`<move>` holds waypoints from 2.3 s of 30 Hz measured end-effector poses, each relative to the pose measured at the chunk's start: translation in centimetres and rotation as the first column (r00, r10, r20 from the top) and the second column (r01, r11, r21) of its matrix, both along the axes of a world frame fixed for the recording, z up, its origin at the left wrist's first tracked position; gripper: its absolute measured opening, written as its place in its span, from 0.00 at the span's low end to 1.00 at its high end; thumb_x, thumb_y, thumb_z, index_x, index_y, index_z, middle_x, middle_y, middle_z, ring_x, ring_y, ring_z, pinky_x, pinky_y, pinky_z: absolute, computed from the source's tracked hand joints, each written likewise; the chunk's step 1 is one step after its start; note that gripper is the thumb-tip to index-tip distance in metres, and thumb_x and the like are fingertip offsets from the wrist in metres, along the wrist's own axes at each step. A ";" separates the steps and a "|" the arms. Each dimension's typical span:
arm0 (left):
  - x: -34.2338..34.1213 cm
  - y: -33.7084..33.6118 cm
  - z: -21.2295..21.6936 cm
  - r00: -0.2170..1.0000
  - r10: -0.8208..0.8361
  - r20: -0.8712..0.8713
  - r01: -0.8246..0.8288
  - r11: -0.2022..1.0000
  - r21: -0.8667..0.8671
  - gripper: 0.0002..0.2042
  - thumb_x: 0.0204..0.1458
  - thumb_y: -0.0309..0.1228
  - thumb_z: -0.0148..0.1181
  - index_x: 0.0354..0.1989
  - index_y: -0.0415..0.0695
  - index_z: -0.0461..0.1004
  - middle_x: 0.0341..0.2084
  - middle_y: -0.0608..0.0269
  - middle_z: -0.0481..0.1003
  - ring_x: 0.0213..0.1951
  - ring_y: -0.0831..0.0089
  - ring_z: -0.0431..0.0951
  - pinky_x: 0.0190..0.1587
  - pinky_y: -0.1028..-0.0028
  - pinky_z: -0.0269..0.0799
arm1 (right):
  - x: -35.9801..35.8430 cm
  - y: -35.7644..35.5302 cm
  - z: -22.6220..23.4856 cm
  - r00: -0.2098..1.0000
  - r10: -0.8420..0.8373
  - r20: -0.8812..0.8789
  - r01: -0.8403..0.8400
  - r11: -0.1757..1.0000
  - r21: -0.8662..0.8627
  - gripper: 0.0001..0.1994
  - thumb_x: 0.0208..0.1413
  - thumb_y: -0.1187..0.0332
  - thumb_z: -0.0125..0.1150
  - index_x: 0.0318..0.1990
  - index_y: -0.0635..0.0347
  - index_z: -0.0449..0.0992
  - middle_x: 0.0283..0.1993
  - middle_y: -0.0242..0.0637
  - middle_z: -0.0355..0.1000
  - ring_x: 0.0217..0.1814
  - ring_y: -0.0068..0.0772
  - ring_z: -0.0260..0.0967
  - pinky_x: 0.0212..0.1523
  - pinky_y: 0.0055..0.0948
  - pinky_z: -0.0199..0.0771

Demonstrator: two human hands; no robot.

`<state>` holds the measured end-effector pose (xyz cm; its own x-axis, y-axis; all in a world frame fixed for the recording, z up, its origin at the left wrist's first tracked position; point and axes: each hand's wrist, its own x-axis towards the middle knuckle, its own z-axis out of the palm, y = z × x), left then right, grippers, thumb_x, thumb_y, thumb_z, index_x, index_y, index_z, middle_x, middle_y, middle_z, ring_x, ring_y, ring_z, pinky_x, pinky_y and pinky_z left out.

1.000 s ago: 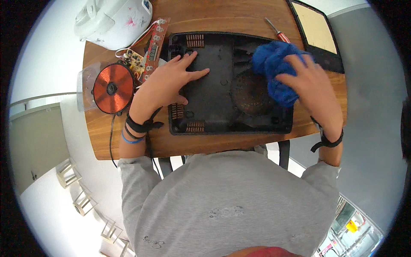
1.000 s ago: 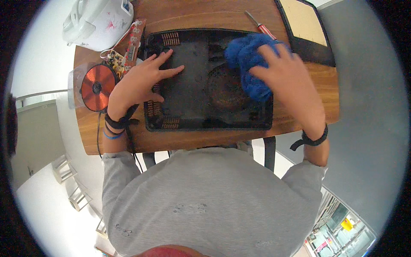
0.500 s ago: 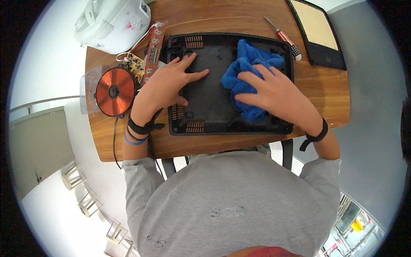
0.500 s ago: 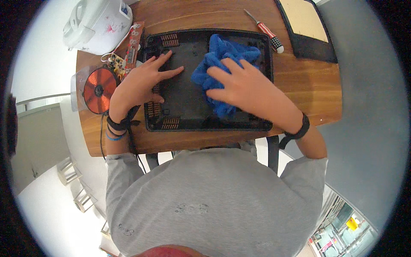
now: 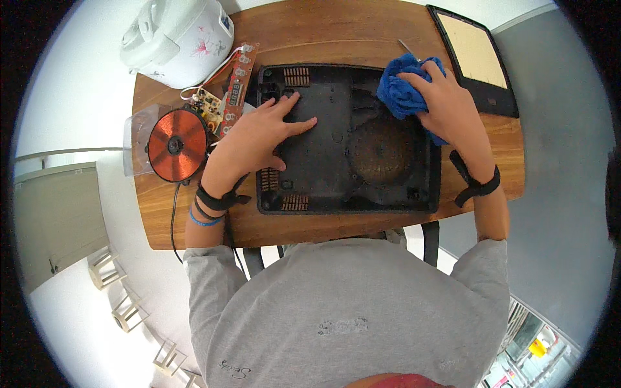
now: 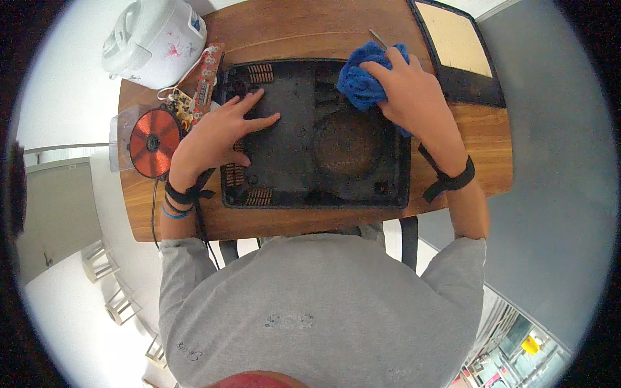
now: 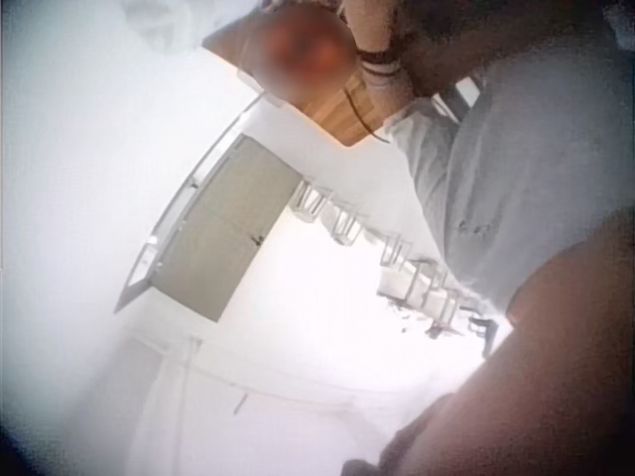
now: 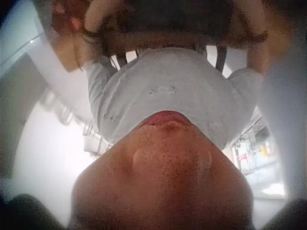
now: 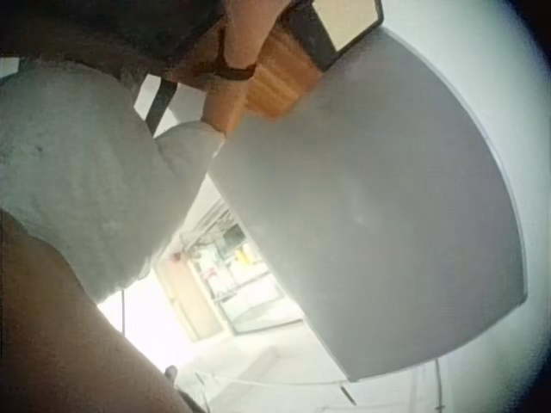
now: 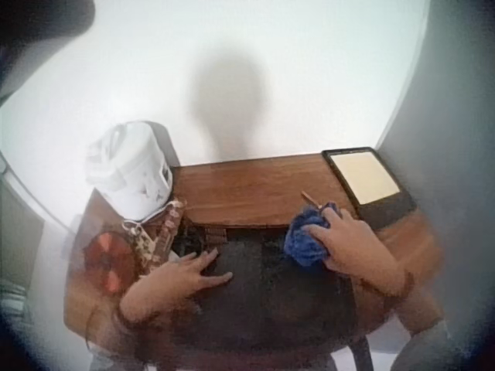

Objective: The person wipes the interior of a black plastic casing with a blue cloth, then places a fan and a circuit board inside. They connect wires and secure the board with screws using a screwdriver.

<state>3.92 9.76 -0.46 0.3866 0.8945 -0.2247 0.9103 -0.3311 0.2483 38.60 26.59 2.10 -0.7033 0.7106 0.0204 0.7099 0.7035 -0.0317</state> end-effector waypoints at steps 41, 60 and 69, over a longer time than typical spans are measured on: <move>-0.2 0.0 -0.7 0.996 0.023 0.083 -0.027 0.999 0.040 0.57 0.30 0.26 0.90 0.79 0.68 0.74 0.86 0.49 0.59 0.80 0.32 0.65 0.83 0.47 0.65 | 4.3 -2.4 5.1 0.893 0.442 0.084 -0.352 0.802 -0.483 0.27 0.40 0.75 0.84 0.50 0.50 0.80 0.61 0.40 0.77 0.62 0.55 0.79 0.58 0.46 0.82; -0.3 -0.1 -1.7 0.996 0.029 0.084 -0.036 0.996 0.085 0.57 0.32 0.31 0.91 0.80 0.66 0.72 0.85 0.43 0.58 0.78 0.27 0.66 0.82 0.44 0.66 | -4.5 6.9 -1.9 0.917 0.393 -0.065 -0.388 0.918 0.080 0.34 0.47 0.71 0.82 0.66 0.40 0.83 0.78 0.36 0.69 0.71 0.57 0.75 0.68 0.58 0.82; 0.3 -0.2 -1.4 0.998 0.057 0.035 -0.060 0.994 0.089 0.58 0.30 0.33 0.91 0.79 0.69 0.73 0.85 0.47 0.59 0.77 0.27 0.67 0.78 0.45 0.73 | -6.1 4.5 1.0 0.963 0.255 0.091 -0.265 0.957 0.117 0.30 0.52 0.63 0.83 0.65 0.43 0.82 0.66 0.37 0.79 0.67 0.53 0.80 0.59 0.53 0.86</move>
<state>4.22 9.53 -1.88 0.3387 0.9318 -0.1304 0.9208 -0.2998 0.2497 32.55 31.12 3.11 -0.8664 0.4978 0.0393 0.4988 0.8591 0.1149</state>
